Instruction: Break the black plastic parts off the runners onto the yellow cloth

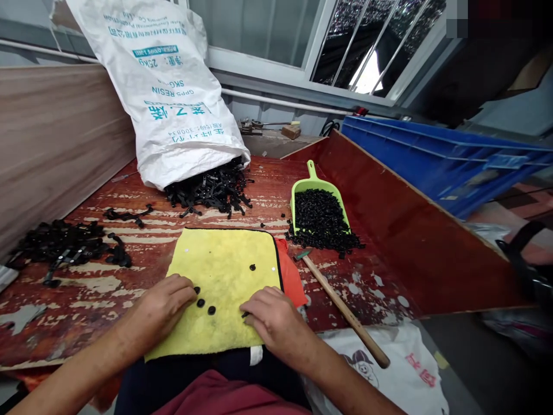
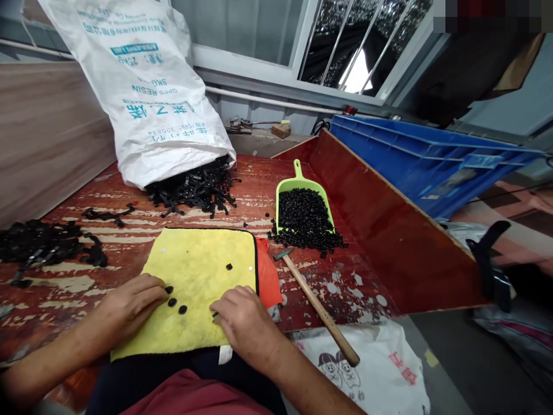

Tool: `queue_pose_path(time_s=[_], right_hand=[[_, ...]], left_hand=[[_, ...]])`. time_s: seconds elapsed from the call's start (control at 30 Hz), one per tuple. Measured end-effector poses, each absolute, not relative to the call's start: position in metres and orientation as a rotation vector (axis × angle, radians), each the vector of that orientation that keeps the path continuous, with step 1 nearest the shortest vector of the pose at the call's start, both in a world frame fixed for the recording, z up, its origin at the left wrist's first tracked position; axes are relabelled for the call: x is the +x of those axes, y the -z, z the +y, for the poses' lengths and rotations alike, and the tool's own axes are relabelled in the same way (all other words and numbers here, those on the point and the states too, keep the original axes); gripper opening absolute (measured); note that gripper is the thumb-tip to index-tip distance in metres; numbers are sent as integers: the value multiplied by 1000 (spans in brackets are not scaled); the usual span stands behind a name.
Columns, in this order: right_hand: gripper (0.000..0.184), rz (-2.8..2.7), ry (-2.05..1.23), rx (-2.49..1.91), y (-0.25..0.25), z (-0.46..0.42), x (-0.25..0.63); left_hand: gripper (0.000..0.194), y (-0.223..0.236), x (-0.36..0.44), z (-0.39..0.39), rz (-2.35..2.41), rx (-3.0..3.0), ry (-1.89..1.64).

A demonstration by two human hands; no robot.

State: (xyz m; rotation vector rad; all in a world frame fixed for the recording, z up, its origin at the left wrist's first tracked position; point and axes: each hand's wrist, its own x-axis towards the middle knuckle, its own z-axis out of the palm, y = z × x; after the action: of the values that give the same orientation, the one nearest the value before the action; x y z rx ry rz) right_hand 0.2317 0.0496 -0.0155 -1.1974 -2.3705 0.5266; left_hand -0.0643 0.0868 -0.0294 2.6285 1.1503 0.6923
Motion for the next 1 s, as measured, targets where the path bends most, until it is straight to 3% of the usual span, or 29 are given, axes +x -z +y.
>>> queue_pose_path(time_s=[0.1, 0.37, 0.57, 0.73, 0.87, 1.0], right_hand=[[9, -2490, -389, -1323, 17, 49, 218], [17, -2568, -256, -1288, 13, 48, 212], [15, -2083, -606, -1260, 15, 51, 194], [11, -2058, -517, -1340, 30, 44, 183], [19, -2085, -537, -1326, 24, 48, 200], [15, -1989, -315, -1613, 9, 75, 253]], left_hand=[[21, 23, -68, 92, 1224, 2502, -645], [24, 26, -56, 98, 1248, 2545, -543], [22, 33, -57, 94, 1272, 2511, -536], [22, 20, -57, 100, 1287, 2479, -476], [25, -2, -15, 119, 1236, 2488, -415], [19, -3, 49, 139, 1158, 2491, -328]])
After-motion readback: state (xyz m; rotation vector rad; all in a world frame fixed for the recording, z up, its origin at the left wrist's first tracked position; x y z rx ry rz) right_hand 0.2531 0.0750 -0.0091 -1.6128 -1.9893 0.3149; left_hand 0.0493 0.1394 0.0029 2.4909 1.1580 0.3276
